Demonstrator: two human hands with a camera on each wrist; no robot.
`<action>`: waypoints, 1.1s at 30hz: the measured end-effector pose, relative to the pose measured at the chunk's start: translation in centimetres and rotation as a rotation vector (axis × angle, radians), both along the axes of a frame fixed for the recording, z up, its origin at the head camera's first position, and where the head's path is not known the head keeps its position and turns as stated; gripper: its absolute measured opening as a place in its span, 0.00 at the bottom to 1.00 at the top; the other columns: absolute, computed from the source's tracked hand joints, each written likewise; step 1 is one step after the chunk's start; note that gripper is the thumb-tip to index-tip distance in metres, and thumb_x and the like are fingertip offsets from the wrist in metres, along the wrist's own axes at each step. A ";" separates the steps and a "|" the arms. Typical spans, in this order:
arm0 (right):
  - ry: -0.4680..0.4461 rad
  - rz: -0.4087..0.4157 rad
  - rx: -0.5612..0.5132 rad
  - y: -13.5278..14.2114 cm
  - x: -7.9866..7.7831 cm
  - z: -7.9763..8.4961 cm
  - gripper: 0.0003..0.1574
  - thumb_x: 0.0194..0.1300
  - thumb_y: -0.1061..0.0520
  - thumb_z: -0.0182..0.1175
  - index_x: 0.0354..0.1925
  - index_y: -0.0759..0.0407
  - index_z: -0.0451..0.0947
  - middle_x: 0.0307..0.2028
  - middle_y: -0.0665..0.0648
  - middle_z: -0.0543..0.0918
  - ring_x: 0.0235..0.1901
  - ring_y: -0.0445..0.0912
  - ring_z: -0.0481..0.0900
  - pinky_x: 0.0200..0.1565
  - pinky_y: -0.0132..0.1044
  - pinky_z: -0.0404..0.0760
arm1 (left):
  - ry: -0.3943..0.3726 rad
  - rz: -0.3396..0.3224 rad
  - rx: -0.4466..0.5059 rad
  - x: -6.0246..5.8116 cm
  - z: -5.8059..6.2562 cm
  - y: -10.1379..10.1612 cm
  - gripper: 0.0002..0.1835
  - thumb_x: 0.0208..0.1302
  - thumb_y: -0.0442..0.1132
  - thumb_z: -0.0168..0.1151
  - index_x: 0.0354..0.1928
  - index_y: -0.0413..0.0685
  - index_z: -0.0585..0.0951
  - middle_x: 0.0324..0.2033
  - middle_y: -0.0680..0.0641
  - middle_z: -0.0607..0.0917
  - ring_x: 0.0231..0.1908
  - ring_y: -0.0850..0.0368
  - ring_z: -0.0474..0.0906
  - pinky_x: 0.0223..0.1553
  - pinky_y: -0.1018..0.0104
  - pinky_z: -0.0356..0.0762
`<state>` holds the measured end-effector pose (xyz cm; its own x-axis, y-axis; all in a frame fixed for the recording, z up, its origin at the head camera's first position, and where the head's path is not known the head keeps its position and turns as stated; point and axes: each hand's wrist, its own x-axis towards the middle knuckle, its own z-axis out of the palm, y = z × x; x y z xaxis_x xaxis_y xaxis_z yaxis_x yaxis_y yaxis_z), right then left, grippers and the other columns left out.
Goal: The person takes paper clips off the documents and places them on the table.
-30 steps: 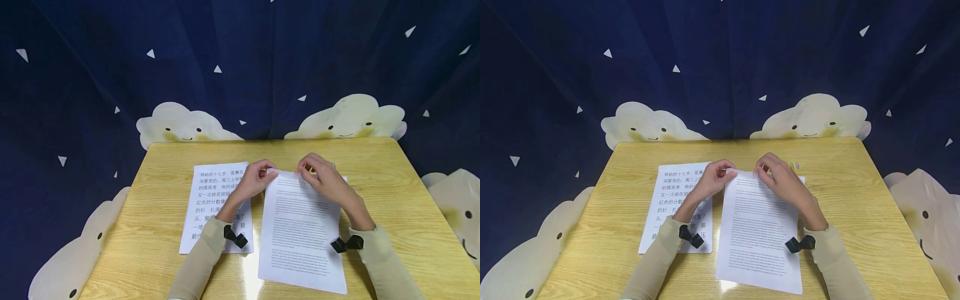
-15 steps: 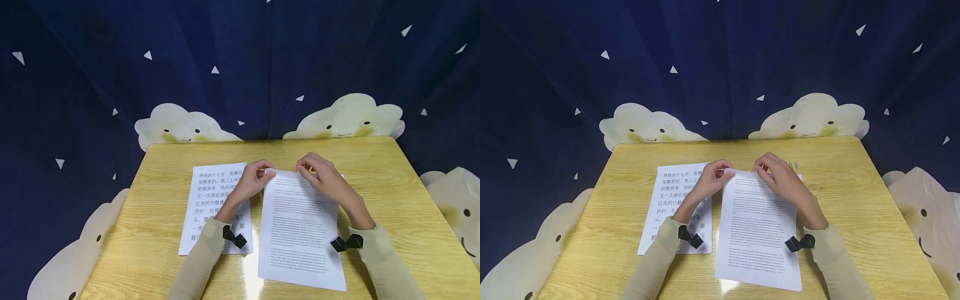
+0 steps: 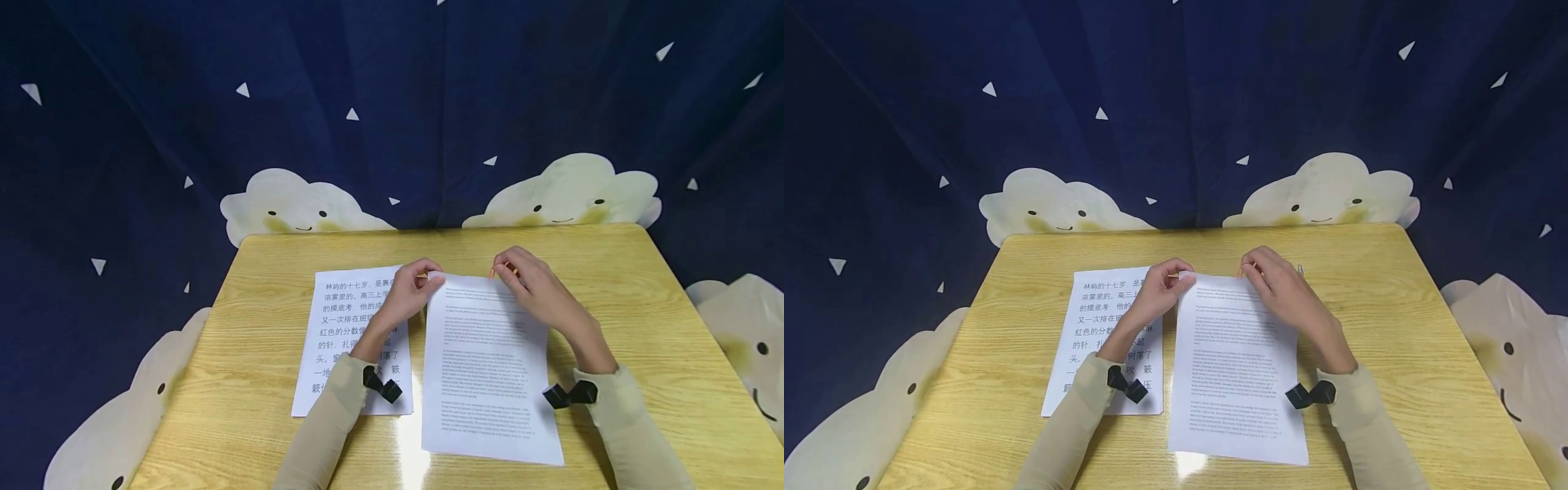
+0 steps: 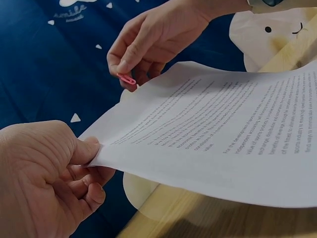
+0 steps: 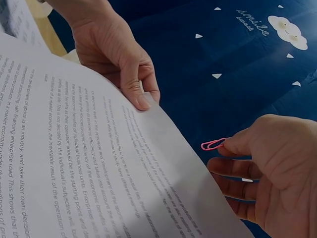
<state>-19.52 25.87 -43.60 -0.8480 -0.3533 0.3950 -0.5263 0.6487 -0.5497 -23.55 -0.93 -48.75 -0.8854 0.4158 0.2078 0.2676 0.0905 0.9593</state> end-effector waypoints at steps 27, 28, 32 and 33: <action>0.007 -0.178 0.015 5.0 -0.9 0.6 0.11 0.84 0.58 0.48 0.46 0.63 0.75 0.47 0.61 0.77 0.42 0.50 0.71 0.42 0.40 0.68 | 0.018 0.202 0.028 -1.1 -1.7 -0.6 0.05 0.75 0.33 0.64 0.47 0.39 0.84 0.26 0.48 0.77 0.15 0.64 0.58 0.17 0.71 0.57; -0.001 -0.186 0.023 5.2 -0.9 0.6 0.11 0.84 0.58 0.48 0.46 0.63 0.75 0.47 0.61 0.76 0.42 0.50 0.71 0.41 0.41 0.68 | 0.018 0.208 0.030 -1.2 -1.7 -0.6 0.05 0.74 0.33 0.64 0.47 0.39 0.84 0.25 0.48 0.78 0.15 0.64 0.58 0.18 0.72 0.57; -0.031 -0.213 0.036 6.3 -1.2 0.3 0.11 0.84 0.59 0.47 0.46 0.63 0.75 0.48 0.62 0.75 0.43 0.52 0.71 0.41 0.42 0.68 | 0.010 0.224 0.037 -1.4 -1.9 -0.7 0.05 0.74 0.33 0.65 0.47 0.39 0.84 0.23 0.49 0.78 0.16 0.64 0.62 0.19 0.72 0.61; -0.036 -0.220 0.040 6.6 -1.3 0.2 0.11 0.84 0.59 0.47 0.45 0.63 0.75 0.48 0.63 0.75 0.43 0.52 0.71 0.41 0.43 0.68 | 0.008 0.229 0.037 -1.4 -1.9 -0.7 0.05 0.74 0.33 0.65 0.46 0.39 0.84 0.22 0.50 0.78 0.17 0.63 0.63 0.19 0.72 0.62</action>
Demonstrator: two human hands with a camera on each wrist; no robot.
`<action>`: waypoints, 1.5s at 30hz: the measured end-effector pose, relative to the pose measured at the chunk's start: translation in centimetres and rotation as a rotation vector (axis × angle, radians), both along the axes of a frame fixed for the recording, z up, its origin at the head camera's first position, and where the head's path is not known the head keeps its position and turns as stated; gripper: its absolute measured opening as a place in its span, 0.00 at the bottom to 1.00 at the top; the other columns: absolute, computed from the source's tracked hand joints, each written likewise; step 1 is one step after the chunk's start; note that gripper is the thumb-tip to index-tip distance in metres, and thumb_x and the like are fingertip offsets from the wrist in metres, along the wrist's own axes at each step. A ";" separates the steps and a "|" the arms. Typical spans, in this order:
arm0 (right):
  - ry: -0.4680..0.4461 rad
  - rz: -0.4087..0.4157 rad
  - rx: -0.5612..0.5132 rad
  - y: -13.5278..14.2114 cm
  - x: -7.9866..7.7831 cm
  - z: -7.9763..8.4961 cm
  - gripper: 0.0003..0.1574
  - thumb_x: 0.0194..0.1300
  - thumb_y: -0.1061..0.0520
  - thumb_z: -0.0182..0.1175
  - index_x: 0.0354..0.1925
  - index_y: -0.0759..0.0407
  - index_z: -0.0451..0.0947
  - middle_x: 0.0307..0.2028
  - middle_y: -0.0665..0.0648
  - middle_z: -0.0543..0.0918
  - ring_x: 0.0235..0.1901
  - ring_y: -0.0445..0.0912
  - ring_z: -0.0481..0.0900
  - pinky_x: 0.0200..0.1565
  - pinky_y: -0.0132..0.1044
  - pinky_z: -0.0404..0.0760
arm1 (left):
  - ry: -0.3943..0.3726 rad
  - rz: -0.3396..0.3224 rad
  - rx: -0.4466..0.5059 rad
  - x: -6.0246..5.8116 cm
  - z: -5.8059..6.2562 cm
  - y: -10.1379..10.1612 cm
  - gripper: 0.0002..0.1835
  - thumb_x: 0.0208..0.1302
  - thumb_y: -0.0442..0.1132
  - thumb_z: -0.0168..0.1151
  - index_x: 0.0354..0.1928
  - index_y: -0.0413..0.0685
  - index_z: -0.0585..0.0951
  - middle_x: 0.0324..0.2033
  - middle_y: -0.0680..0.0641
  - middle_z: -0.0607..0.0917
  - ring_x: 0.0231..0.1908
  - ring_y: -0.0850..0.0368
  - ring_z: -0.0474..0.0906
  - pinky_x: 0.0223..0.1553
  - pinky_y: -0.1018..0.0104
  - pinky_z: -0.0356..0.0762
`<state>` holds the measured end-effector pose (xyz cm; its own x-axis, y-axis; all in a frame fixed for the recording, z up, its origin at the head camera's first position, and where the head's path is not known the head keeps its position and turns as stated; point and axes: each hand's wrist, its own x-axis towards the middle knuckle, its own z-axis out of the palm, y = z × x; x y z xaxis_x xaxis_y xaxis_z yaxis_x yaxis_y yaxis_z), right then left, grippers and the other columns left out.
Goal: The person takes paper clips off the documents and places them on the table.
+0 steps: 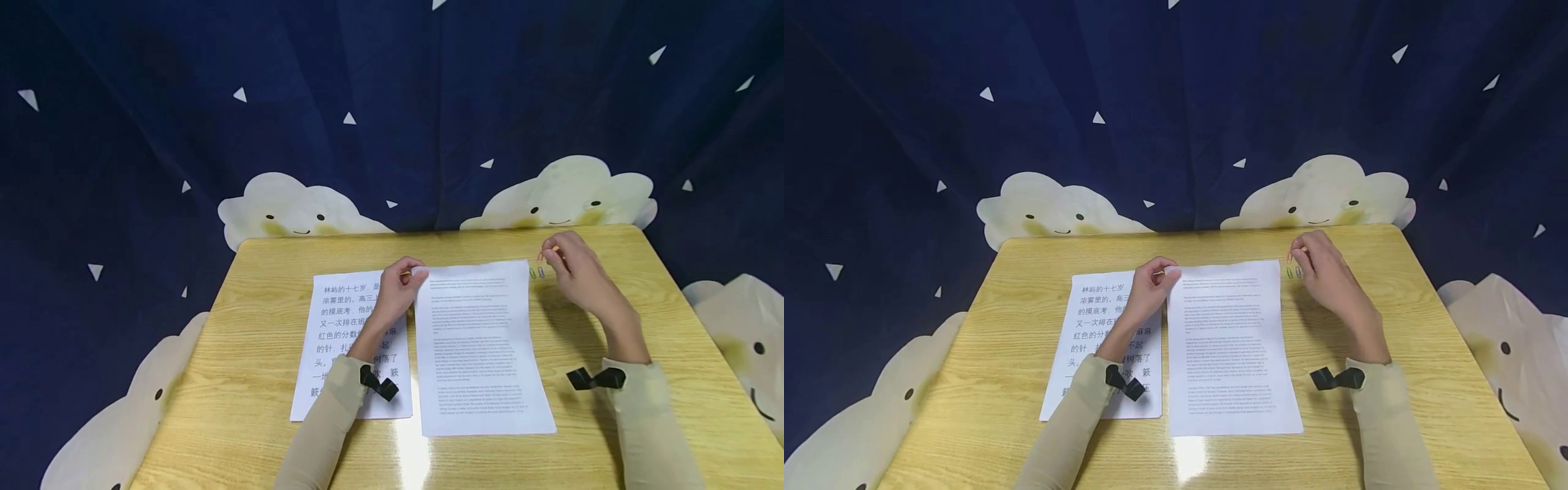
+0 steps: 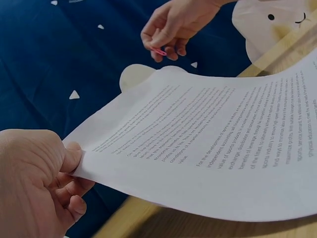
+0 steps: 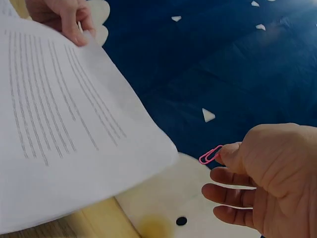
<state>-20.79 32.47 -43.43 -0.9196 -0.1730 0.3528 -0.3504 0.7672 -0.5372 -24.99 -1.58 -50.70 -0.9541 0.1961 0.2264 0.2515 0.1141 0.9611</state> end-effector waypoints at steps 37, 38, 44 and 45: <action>-0.216 -0.002 0.133 5.2 -3.4 -9.3 0.15 0.81 0.63 0.51 0.34 0.66 0.77 0.47 0.76 0.76 0.60 0.73 0.60 0.61 0.71 0.53 | 0.036 0.005 -0.031 -0.4 -1.1 -0.1 0.07 0.72 0.36 0.68 0.46 0.39 0.87 0.30 0.47 0.80 0.20 0.64 0.64 0.21 0.73 0.61; -0.211 -0.012 0.145 5.1 -3.4 -9.4 0.15 0.81 0.63 0.51 0.34 0.66 0.77 0.47 0.77 0.77 0.62 0.74 0.58 0.62 0.71 0.52 | 0.034 0.007 -0.033 -0.4 -1.0 -0.1 0.07 0.72 0.35 0.68 0.46 0.39 0.86 0.29 0.47 0.80 0.20 0.64 0.64 0.21 0.73 0.62; -0.233 -0.070 0.186 4.8 -3.5 -9.5 0.16 0.81 0.61 0.50 0.34 0.66 0.76 0.53 0.81 0.71 0.64 0.75 0.55 0.62 0.72 0.51 | -0.004 0.022 -0.041 -0.3 -1.0 -0.1 0.06 0.72 0.36 0.68 0.46 0.40 0.87 0.30 0.50 0.79 0.18 0.65 0.62 0.20 0.73 0.60; -0.237 -0.077 0.190 4.8 -3.5 -9.6 0.16 0.81 0.61 0.50 0.34 0.67 0.76 0.53 0.81 0.71 0.64 0.75 0.55 0.61 0.72 0.51 | -0.010 0.024 -0.039 -0.3 -1.0 -0.1 0.06 0.72 0.36 0.68 0.46 0.40 0.87 0.30 0.50 0.79 0.18 0.65 0.61 0.20 0.73 0.60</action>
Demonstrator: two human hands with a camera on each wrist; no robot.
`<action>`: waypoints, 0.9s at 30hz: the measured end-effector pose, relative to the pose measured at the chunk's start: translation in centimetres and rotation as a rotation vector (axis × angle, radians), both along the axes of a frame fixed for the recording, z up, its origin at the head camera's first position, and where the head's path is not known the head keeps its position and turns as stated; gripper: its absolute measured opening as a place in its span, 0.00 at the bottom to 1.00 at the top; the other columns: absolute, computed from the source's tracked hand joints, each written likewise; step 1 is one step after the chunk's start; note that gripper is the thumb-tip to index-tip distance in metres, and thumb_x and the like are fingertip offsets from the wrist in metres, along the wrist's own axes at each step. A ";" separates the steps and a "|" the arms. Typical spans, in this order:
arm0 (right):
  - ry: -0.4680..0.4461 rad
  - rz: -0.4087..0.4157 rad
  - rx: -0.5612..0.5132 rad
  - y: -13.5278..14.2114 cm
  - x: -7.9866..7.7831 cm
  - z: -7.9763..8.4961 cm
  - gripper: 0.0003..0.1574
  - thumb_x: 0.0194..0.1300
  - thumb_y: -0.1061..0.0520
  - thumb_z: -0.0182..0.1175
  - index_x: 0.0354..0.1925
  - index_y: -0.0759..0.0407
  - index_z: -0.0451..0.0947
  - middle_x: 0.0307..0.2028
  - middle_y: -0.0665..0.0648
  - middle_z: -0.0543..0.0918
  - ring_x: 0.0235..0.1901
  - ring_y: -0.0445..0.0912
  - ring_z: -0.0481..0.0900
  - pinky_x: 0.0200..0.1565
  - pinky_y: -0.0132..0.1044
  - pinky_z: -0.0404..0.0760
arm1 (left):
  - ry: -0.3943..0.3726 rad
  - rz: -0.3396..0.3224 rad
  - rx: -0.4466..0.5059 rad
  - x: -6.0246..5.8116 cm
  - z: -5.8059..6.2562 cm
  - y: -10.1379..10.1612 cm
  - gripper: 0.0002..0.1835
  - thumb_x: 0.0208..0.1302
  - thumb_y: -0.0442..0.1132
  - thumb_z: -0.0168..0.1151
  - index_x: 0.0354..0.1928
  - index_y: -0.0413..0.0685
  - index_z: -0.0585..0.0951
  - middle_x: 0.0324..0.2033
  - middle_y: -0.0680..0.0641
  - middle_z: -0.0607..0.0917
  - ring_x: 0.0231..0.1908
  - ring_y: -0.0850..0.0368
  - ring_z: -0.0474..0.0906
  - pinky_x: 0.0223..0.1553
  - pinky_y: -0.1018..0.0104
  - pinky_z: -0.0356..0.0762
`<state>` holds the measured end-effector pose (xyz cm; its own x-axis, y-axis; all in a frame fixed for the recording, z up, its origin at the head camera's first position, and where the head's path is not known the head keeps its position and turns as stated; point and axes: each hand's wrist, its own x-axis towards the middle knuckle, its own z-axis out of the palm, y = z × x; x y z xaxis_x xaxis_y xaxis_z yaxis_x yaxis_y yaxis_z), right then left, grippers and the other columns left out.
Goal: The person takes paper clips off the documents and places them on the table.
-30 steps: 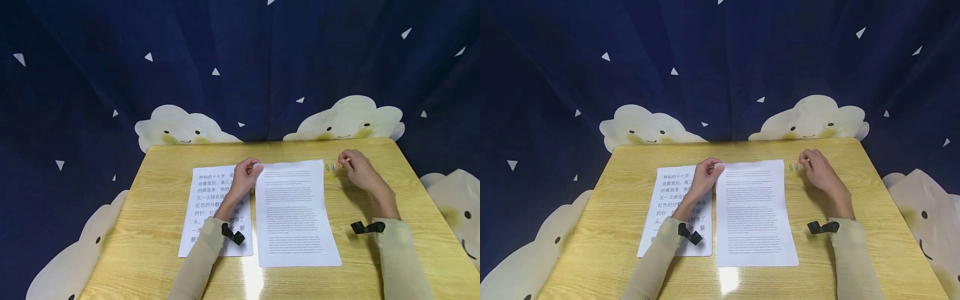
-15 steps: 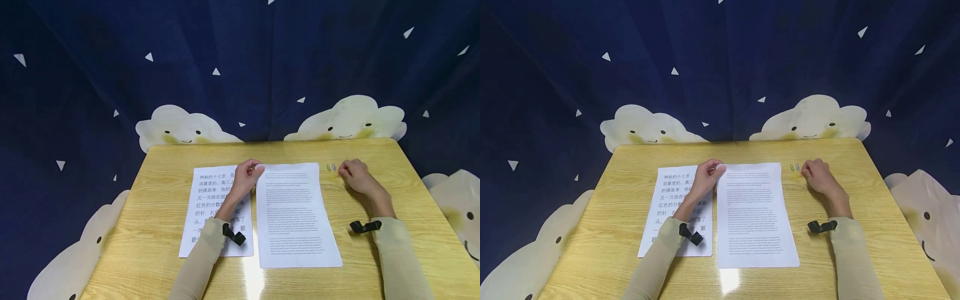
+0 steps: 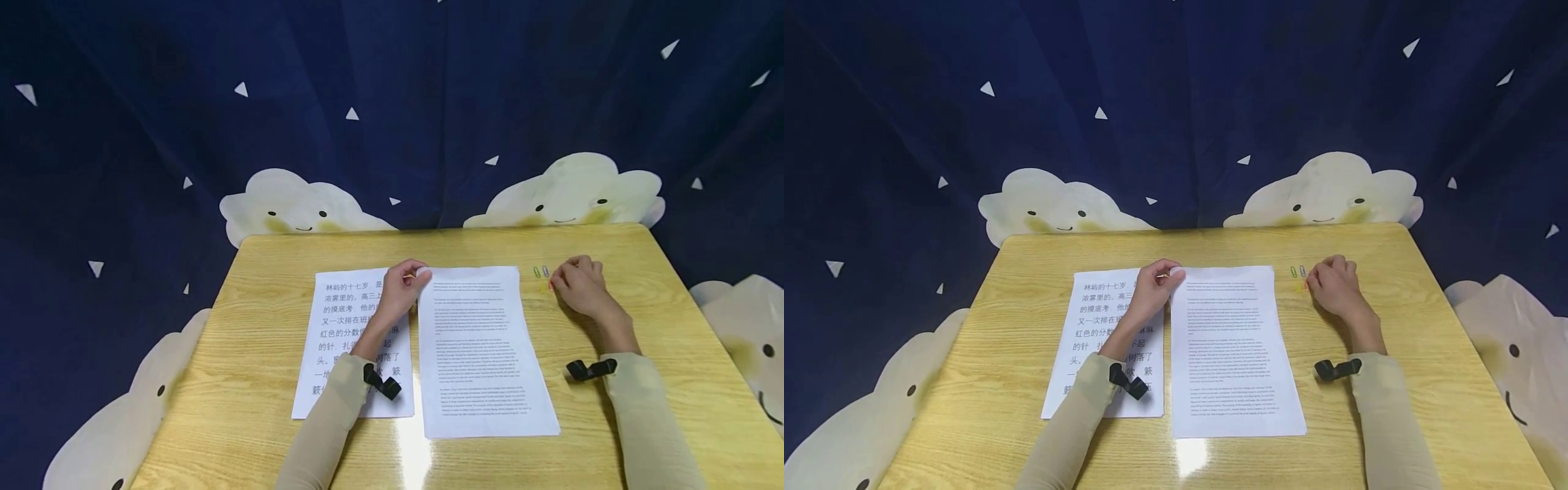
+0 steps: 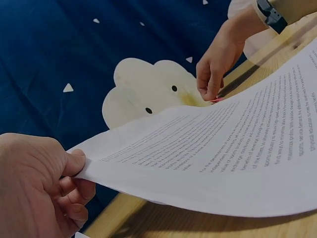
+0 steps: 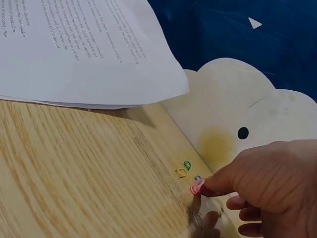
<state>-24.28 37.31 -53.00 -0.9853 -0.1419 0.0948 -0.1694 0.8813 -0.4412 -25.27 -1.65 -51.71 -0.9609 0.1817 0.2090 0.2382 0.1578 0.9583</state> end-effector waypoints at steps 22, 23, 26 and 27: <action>-0.057 -0.049 0.014 -0.5 0.1 1.3 0.16 0.80 0.59 0.52 0.38 0.70 0.78 0.60 0.81 0.63 0.63 0.77 0.51 0.59 0.73 0.53 | -0.007 0.026 -0.042 -0.1 0.6 0.1 0.07 0.72 0.36 0.68 0.47 0.39 0.87 0.33 0.48 0.81 0.20 0.64 0.64 0.21 0.73 0.63; -0.057 -0.050 0.015 -0.5 0.2 1.3 0.16 0.80 0.59 0.51 0.37 0.70 0.78 0.60 0.81 0.63 0.63 0.77 0.51 0.59 0.72 0.53 | -0.008 0.026 -0.050 -0.2 0.6 0.2 0.08 0.72 0.36 0.68 0.47 0.39 0.87 0.33 0.48 0.81 0.20 0.64 0.65 0.22 0.73 0.64; -0.050 -0.049 0.015 -0.2 0.4 1.2 0.16 0.79 0.60 0.52 0.35 0.68 0.78 0.59 0.81 0.65 0.62 0.77 0.52 0.58 0.72 0.54 | -0.014 0.038 -0.079 -0.6 0.5 0.4 0.07 0.73 0.36 0.67 0.46 0.39 0.87 0.34 0.47 0.82 0.24 0.63 0.68 0.24 0.72 0.66; -0.046 -0.048 0.016 -0.2 0.5 1.1 0.16 0.78 0.60 0.52 0.34 0.68 0.77 0.59 0.80 0.65 0.62 0.76 0.53 0.58 0.71 0.54 | -0.016 0.047 -0.093 -0.7 0.5 0.5 0.07 0.73 0.36 0.67 0.46 0.39 0.87 0.34 0.47 0.82 0.25 0.63 0.69 0.25 0.72 0.67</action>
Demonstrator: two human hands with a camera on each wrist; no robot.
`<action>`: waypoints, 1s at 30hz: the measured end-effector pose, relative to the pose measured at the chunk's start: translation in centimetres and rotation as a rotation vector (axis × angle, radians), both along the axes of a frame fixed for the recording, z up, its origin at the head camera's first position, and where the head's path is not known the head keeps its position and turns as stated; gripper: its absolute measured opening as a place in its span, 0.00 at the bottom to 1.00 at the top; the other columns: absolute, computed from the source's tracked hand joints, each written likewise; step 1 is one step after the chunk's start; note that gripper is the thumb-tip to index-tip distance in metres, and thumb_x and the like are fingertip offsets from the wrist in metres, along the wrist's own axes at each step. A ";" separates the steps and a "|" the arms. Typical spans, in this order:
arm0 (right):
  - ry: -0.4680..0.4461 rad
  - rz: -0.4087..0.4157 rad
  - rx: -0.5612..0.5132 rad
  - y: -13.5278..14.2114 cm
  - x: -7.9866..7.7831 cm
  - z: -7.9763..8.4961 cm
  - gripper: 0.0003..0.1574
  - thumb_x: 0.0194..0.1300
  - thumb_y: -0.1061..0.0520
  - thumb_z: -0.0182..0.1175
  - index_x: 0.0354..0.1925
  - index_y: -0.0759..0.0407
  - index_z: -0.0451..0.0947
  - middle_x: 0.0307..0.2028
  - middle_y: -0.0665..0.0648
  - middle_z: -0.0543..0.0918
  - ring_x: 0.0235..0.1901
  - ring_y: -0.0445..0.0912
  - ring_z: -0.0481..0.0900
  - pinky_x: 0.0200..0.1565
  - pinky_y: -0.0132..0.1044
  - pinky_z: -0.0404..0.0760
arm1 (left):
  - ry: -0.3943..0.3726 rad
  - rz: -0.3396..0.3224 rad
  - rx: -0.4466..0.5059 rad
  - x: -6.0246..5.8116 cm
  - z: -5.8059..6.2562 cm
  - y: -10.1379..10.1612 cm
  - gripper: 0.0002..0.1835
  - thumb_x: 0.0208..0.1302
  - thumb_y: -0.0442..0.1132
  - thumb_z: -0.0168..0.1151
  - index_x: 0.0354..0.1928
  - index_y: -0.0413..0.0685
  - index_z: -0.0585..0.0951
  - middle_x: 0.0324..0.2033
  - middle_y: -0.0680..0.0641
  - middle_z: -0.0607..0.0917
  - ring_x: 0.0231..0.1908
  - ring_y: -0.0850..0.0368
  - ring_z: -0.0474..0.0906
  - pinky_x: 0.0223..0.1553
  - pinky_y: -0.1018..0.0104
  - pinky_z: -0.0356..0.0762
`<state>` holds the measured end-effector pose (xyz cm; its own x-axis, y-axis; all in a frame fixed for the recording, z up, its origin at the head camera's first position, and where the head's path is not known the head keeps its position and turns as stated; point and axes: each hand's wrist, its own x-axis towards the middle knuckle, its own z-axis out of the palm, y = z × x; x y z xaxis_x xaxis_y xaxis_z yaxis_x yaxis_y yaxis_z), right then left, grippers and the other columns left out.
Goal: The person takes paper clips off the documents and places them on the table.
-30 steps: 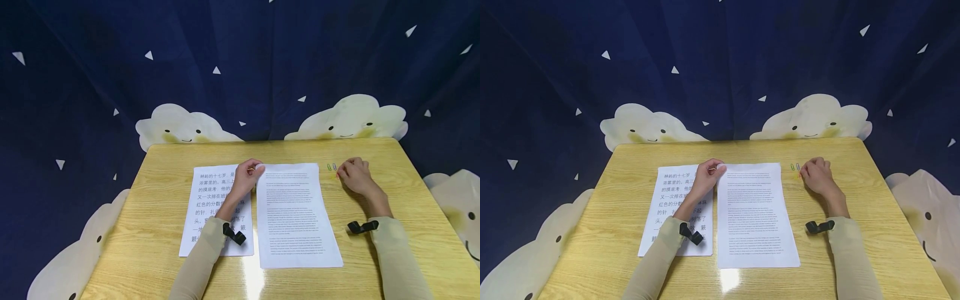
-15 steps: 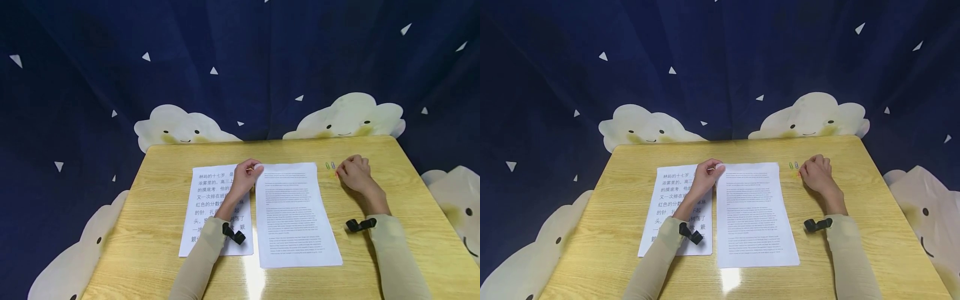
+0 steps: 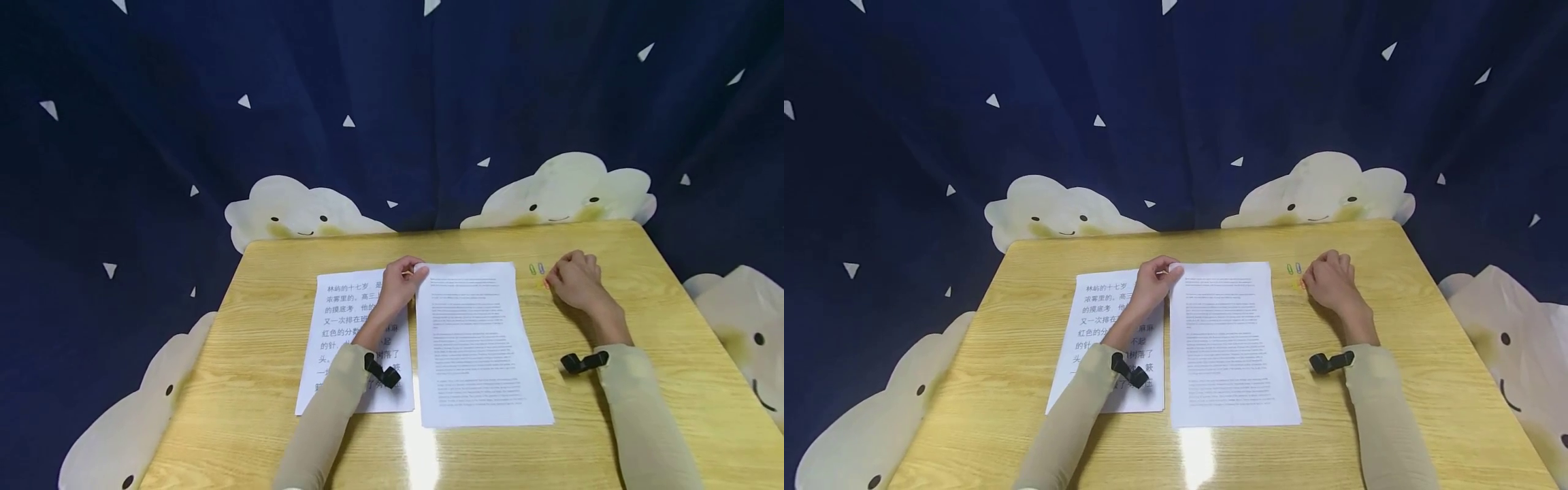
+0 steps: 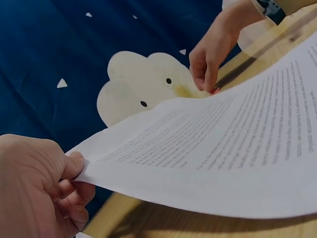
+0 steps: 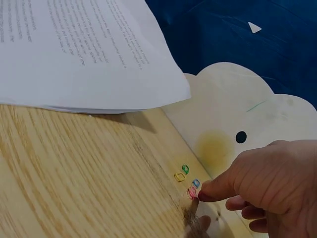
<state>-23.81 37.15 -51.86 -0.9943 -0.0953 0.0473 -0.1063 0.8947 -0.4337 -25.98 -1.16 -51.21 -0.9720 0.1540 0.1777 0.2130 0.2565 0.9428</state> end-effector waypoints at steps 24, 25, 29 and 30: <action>0.255 0.111 -0.121 -3.7 0.1 3.6 0.09 0.78 0.62 0.57 0.45 0.70 0.78 0.56 0.78 0.71 0.58 0.74 0.61 0.55 0.69 0.60 | 0.075 0.078 -0.167 -2.6 -1.4 1.0 0.18 0.71 0.33 0.68 0.60 0.38 0.82 0.44 0.37 0.85 0.33 0.52 0.77 0.36 0.66 0.76; 0.261 0.120 -0.131 -4.2 0.3 3.9 0.10 0.78 0.62 0.57 0.48 0.70 0.78 0.57 0.77 0.71 0.59 0.73 0.62 0.55 0.68 0.61 | 0.097 0.069 -0.191 -2.5 -1.3 0.7 0.21 0.72 0.34 0.67 0.65 0.40 0.79 0.49 0.36 0.85 0.38 0.50 0.80 0.41 0.62 0.78; 0.304 0.177 -0.182 -6.4 1.2 4.5 0.17 0.78 0.63 0.57 0.60 0.71 0.73 0.60 0.74 0.73 0.57 0.67 0.69 0.55 0.63 0.70 | 0.217 0.093 -0.281 -1.2 -0.7 -0.5 0.29 0.77 0.40 0.61 0.76 0.50 0.69 0.69 0.40 0.76 0.66 0.45 0.75 0.66 0.51 0.73; 0.323 0.192 -0.192 -7.0 1.5 4.5 0.19 0.78 0.63 0.57 0.62 0.71 0.72 0.60 0.72 0.73 0.57 0.66 0.71 0.55 0.62 0.72 | 0.268 0.112 -0.299 -0.8 -0.6 -0.9 0.28 0.79 0.40 0.58 0.77 0.50 0.68 0.71 0.41 0.74 0.70 0.45 0.71 0.70 0.48 0.69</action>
<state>-22.34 30.18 -47.33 -0.8904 -0.2370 0.3886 -0.4215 0.7516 -0.5074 -26.73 -2.02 -51.79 -0.9113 0.1332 0.3897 0.3956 0.5465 0.7382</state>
